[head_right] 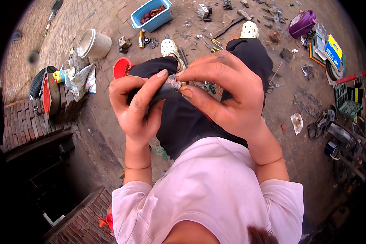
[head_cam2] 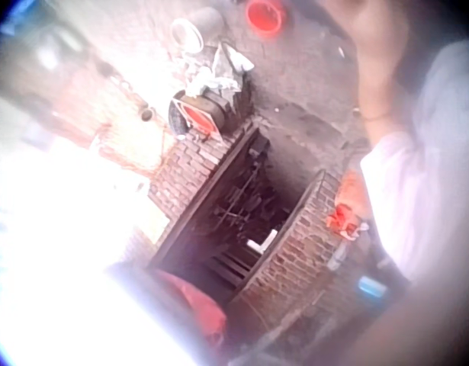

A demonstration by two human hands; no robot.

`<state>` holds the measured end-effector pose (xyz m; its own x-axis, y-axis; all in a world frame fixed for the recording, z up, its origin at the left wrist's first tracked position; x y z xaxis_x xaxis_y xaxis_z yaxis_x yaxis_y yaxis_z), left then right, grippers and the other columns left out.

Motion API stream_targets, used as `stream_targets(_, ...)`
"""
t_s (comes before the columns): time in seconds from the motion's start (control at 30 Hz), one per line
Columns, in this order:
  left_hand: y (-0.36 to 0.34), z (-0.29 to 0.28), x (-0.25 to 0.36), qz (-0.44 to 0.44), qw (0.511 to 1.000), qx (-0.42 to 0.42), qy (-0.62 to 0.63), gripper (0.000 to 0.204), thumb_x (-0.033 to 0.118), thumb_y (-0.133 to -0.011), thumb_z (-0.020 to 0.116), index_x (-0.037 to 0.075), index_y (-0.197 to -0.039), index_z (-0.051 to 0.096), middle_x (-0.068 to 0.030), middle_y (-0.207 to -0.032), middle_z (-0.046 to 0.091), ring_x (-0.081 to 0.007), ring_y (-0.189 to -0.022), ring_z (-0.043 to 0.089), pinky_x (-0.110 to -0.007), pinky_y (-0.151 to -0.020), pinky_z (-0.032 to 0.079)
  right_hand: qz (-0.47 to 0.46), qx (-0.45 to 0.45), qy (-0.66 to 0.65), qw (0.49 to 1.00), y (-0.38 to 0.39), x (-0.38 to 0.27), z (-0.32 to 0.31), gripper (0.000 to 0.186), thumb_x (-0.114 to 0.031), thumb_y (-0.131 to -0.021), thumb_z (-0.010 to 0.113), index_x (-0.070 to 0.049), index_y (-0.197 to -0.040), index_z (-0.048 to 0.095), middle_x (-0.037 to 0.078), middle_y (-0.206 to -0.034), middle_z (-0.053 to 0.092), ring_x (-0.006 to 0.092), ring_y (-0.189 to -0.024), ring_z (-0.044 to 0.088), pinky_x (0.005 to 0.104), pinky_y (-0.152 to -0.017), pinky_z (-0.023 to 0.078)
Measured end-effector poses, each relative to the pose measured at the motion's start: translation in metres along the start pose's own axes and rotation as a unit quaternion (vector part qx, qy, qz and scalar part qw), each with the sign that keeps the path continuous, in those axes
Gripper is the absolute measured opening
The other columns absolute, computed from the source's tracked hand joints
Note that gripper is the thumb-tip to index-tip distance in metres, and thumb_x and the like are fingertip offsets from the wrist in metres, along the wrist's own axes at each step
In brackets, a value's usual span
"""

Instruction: The person sits on the ground and uses pliers, a screwdriver, and a hammer to disassemble and adjust a small cylindrical mechanical part. They repeatedly remove and reinsert components, strike the part with a hammer, and manipulate internal pieces with tools.

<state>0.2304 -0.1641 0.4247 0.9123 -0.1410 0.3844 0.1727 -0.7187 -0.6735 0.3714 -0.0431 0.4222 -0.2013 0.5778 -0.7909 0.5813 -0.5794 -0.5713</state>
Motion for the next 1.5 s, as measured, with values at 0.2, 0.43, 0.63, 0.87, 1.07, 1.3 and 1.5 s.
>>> stream_targets(0.2, 0.000, 0.006, 0.008, 0.013, 0.999, 0.016, -0.032, 0.056, 0.003, -0.055, 0.077, 0.019, -0.108, 0.073, -0.0003, -0.085, 0.049, -0.0183, -0.079, 0.049, -0.030, -0.071, 0.038, -0.195, 0.042, 0.205, 0.958, 0.007, -0.008, -0.007, 0.030, -0.002, -0.060, 0.078, -0.008, -0.088, 0.071, 0.002, -0.089, 0.067, 0.0174, -0.075, 0.061, 0.0273, -0.062, 0.048)
stream_targets(0.43, 0.005, 0.002, 0.013, 0.090, 0.989, 0.053, -0.104, 0.045, 0.010, -0.060, 0.080, 0.022, -0.103, 0.075, -0.0013, -0.092, 0.046, -0.0177, -0.078, 0.049, -0.030, -0.065, 0.040, -0.163, 0.047, 0.163, 0.972, 0.009, -0.006, -0.010, 0.020, -0.004, -0.061, 0.077, -0.009, -0.076, 0.064, 0.001, -0.089, 0.067, 0.0187, -0.073, 0.061, 0.0278, -0.061, 0.048)
stream_targets(0.63, 0.015, -0.004, 0.018, 0.149, 0.969, 0.116, -0.160, 0.030, 0.007, -0.074, 0.079, 0.024, -0.098, 0.072, -0.0015, -0.097, 0.045, -0.0179, -0.086, 0.049, -0.029, -0.066, 0.047, 0.014, 0.025, -0.028, 0.999, 0.010, 0.002, -0.019, 0.020, -0.010, -0.073, 0.079, -0.002, -0.084, 0.064, 0.010, -0.089, 0.066, 0.0155, -0.075, 0.063, 0.0249, -0.063, 0.047)
stream_targets(0.87, 0.017, -0.002, 0.017, 0.149, 0.970, 0.111, -0.157, 0.033, 0.010, -0.070, 0.077, 0.019, -0.102, 0.072, 0.0020, -0.096, 0.050, -0.0152, -0.085, 0.051, -0.029, -0.070, 0.044, 0.089, -0.034, -0.135, 0.986, 0.010, -0.002, -0.006, 0.022, -0.001, -0.074, 0.075, 0.002, -0.095, 0.070, 0.010, -0.082, 0.067, 0.0143, -0.072, 0.064, 0.0249, -0.066, 0.050)
stream_targets(1.07, 0.007, 0.010, 0.002, 0.093, 0.992, 0.061, -0.066, 0.048, 0.014, -0.061, 0.072, 0.008, -0.108, 0.070, 0.0005, -0.078, 0.058, -0.0177, -0.071, 0.056, -0.032, -0.069, 0.044, 0.027, -0.016, -0.034, 0.999, 0.012, -0.011, -0.010, 0.026, 0.000, -0.070, 0.076, 0.001, -0.096, 0.070, 0.012, -0.085, 0.069, 0.0184, -0.074, 0.066, 0.0267, -0.065, 0.052)
stream_targets(1.3, 0.008, 0.013, 0.004, 0.051, 0.998, 0.002, 0.021, 0.051, 0.022, -0.059, 0.077, 0.006, -0.107, 0.069, -0.0009, -0.075, 0.058, -0.0191, -0.066, 0.055, -0.032, -0.062, 0.041, -0.028, -0.016, 0.023, 0.999, 0.014, -0.012, -0.011, 0.026, 0.002, -0.068, 0.074, 0.000, -0.094, 0.070, 0.012, -0.085, 0.069, 0.0227, -0.077, 0.069, 0.0298, -0.068, 0.055)
stream_targets(1.5, 0.010, 0.011, 0.005, 0.076, 0.996, 0.020, -0.036, 0.047, 0.026, -0.062, 0.075, 0.007, -0.105, 0.071, 0.0004, -0.072, 0.055, -0.0170, -0.063, 0.052, -0.031, -0.060, 0.038, -0.073, 0.001, 0.087, 0.994, 0.014, -0.016, -0.006, 0.026, 0.002, -0.068, 0.072, 0.000, -0.094, 0.069, 0.012, -0.083, 0.069, 0.0233, -0.073, 0.069, 0.0292, -0.063, 0.055)
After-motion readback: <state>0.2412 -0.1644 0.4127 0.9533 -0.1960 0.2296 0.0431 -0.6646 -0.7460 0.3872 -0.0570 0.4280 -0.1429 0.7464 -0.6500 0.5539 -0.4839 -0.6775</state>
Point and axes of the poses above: each hand's wrist, its own y-axis away from the middle knuckle, its own z-axis out of the palm, x = y × z, the point moved 3 cm from there along -y, towards the middle knuckle
